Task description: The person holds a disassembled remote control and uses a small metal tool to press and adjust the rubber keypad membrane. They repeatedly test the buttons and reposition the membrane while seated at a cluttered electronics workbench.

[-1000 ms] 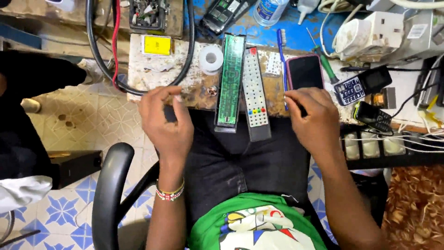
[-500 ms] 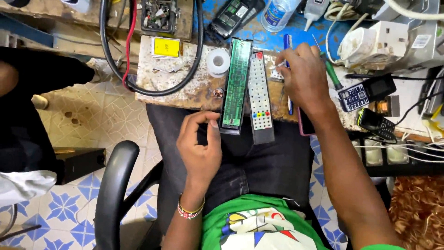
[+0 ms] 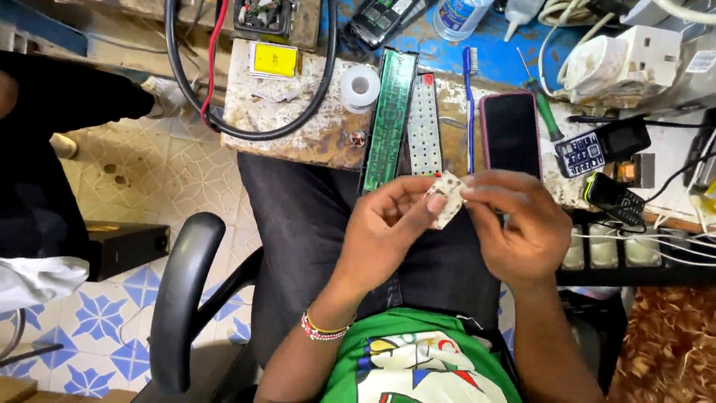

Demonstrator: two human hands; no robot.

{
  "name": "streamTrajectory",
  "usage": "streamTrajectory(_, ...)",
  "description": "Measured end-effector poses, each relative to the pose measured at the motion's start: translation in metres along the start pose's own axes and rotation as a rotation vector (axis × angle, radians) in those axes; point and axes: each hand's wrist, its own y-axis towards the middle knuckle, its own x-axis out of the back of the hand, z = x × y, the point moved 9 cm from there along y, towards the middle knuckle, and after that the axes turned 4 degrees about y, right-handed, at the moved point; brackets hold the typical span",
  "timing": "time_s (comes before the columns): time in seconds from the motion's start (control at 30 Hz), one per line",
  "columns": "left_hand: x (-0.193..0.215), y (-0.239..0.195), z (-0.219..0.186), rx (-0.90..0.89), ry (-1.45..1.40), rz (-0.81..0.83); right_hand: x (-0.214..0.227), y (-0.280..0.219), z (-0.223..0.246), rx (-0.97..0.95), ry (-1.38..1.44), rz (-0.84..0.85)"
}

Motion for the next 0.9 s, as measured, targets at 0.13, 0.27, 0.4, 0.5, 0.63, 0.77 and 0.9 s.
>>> streamTrajectory(0.13, 0.008, -0.008, 0.006, -0.004, 0.023, -0.089, -0.003, -0.003, 0.018, 0.005, 0.085, 0.004)
streamTrajectory(0.27, 0.014, -0.020, 0.002, -0.032, 0.066, -0.153, -0.007, -0.009, 0.020, -0.051, 0.172, 0.030)
streamTrajectory(0.4, 0.013, -0.032, -0.029, -0.144, 0.173, -0.179, -0.008, -0.004, 0.033, 0.010, 0.064, 0.036)
streamTrajectory(0.5, 0.008, -0.041, -0.057, -0.274, 0.323, -0.174, -0.008, -0.007, 0.041, 0.049, 0.026, 0.041)
streamTrajectory(0.63, 0.003, -0.054, -0.074, -0.407, 0.567, -0.171, -0.011, -0.012, 0.049, 0.034, -0.038, 0.058)
streamTrajectory(0.77, -0.004, -0.060, -0.072, -0.460, 0.778, -0.069, -0.023, -0.022, 0.044, -0.114, -0.143, 0.178)
streamTrajectory(0.9, 0.002, -0.049, -0.058, -0.374, 0.732, -0.070, -0.032, -0.026, 0.014, -0.319, 0.018, 0.216)
